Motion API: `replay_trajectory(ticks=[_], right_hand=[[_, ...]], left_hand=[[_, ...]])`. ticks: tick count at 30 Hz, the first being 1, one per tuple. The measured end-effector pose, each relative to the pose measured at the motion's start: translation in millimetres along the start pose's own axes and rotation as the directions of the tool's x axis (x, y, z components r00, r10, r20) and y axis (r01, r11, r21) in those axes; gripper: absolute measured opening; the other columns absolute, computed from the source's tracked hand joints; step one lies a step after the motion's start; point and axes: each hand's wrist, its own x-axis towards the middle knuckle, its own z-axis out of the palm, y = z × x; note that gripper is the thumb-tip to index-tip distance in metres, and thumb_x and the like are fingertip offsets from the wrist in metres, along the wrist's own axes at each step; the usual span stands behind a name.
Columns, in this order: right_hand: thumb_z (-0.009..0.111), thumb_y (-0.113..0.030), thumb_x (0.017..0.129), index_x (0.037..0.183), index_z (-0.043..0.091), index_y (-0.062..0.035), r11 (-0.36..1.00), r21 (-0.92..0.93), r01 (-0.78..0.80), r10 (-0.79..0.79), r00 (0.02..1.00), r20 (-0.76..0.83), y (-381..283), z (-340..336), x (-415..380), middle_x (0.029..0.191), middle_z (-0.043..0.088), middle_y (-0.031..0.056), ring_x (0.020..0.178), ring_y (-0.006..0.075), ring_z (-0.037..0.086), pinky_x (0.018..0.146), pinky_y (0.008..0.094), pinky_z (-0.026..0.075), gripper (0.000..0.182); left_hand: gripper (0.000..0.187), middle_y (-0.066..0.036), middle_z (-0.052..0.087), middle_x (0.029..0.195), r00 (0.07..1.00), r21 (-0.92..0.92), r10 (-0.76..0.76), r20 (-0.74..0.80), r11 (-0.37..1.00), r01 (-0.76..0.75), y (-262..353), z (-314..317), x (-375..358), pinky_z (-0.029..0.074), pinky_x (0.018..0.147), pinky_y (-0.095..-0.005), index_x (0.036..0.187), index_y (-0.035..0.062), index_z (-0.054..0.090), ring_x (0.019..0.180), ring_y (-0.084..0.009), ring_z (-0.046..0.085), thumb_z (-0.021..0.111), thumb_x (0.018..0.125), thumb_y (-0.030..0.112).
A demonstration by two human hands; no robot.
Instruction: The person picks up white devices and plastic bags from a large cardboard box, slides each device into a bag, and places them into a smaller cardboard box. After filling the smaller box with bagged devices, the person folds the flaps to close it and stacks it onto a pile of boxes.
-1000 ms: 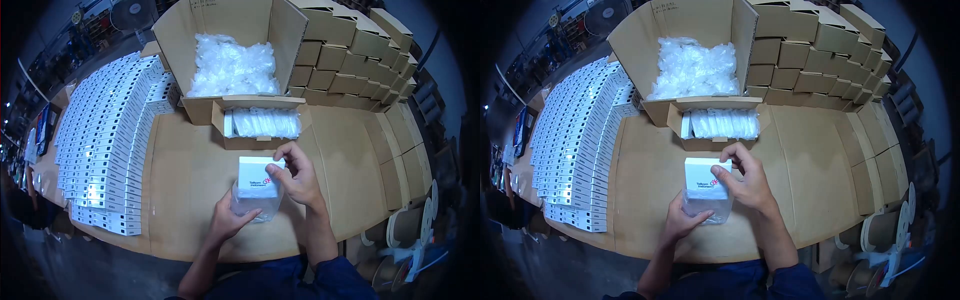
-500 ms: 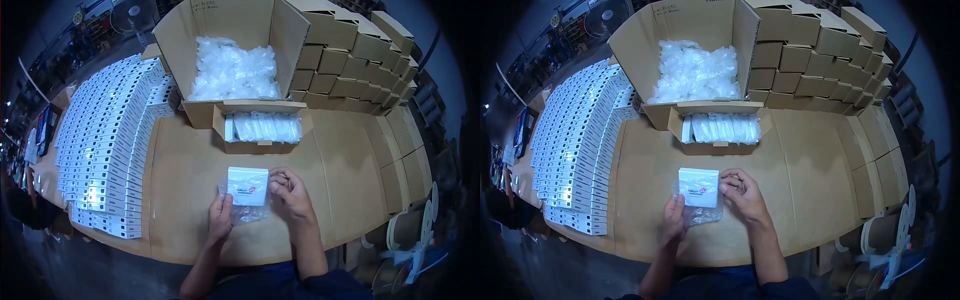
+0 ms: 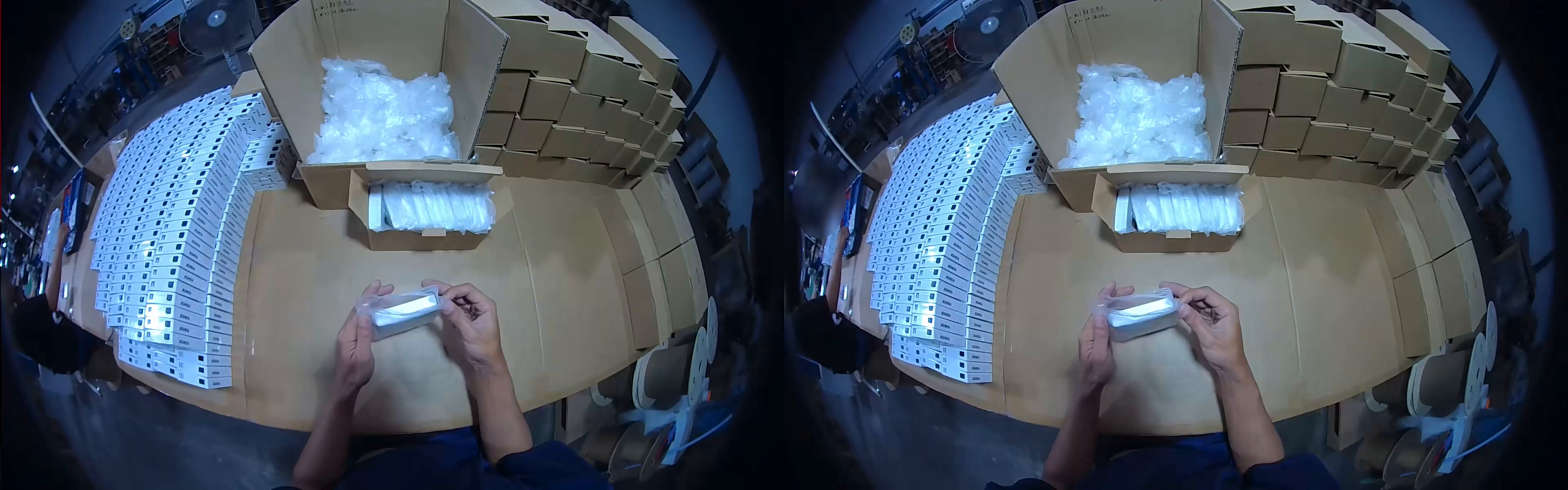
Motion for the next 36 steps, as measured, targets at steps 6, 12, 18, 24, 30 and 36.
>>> replay_trajectory(ticks=[6,12,18,24,30,36], right_hand=[[0.077,0.007,0.087,0.130,0.055,0.0026,0.998,-0.056,-0.026,0.033,0.992,0.126,2,0,-5,0.122,0.067,0.0138,0.112,0.0171,0.065,0.100,0.0307,0.051,0.049],[0.073,0.013,0.086,0.133,0.057,0.0055,0.990,-0.135,0.041,-0.039,0.999,0.019,6,9,-6,0.121,0.068,0.0136,0.112,0.0168,0.064,0.100,0.0292,0.052,0.050],[0.073,0.008,0.090,0.118,0.070,0.0065,0.975,-0.222,-0.006,0.044,0.985,0.170,5,0,-6,0.117,0.069,0.0137,0.111,0.0181,0.064,0.099,0.0307,0.052,0.028],[0.067,-0.005,0.100,0.116,0.070,0.0060,0.966,-0.244,-0.088,0.081,0.996,-0.039,4,2,-8,0.113,0.074,0.0202,0.103,0.0193,0.070,0.095,0.0303,0.054,0.020],[0.069,-0.007,0.098,0.119,0.069,0.0022,0.965,-0.063,0.253,-0.247,0.965,0.090,1,6,-4,0.130,0.066,0.0272,0.126,0.0238,0.061,0.106,0.0355,0.047,0.023],[0.082,-0.002,0.081,0.116,0.076,-0.0030,0.787,-0.581,0.206,0.034,0.926,0.375,-21,2,2,0.114,0.075,0.0161,0.106,0.0286,0.071,0.095,0.0370,0.054,0.035]], left_hand=[[0.060,-0.020,0.054,0.140,0.999,-0.216,-0.047,0.019,0.975,0.050,-9,-5,2,0.036,0.117,-0.0386,0.156,-0.0090,0.027,0.133,-0.0251,0.052,0.026,0.114,0.034],[0.052,-0.015,0.056,0.136,1.000,-0.114,0.026,-0.005,0.993,-0.026,-2,5,9,0.040,0.114,-0.0373,0.158,-0.0014,0.029,0.133,-0.0229,0.051,0.043,0.110,0.014],[0.025,-0.012,0.063,0.126,0.986,-0.199,-0.165,0.036,0.965,0.169,-9,6,1,0.048,0.105,-0.0330,0.127,-0.0043,0.059,0.117,-0.0171,0.059,0.049,0.109,0.009],[0.027,-0.013,0.068,0.116,0.964,-0.306,-0.262,-0.049,0.922,0.235,-9,8,3,0.057,0.095,-0.0355,0.109,-0.0043,0.062,0.108,-0.0183,0.067,0.048,0.111,0.019],[0.029,-0.012,0.070,0.110,0.937,-0.286,-0.312,-0.157,0.923,0.259,-3,8,9,0.062,0.089,-0.0356,0.106,-0.0009,0.061,0.099,-0.0187,0.071,0.045,0.112,0.023],[0.029,-0.015,0.069,0.115,0.956,-0.286,-0.281,-0.088,0.926,0.246,-8,4,9,0.063,0.090,-0.0382,0.110,0.0010,0.057,0.103,-0.0219,0.072,0.042,0.113,0.026]])
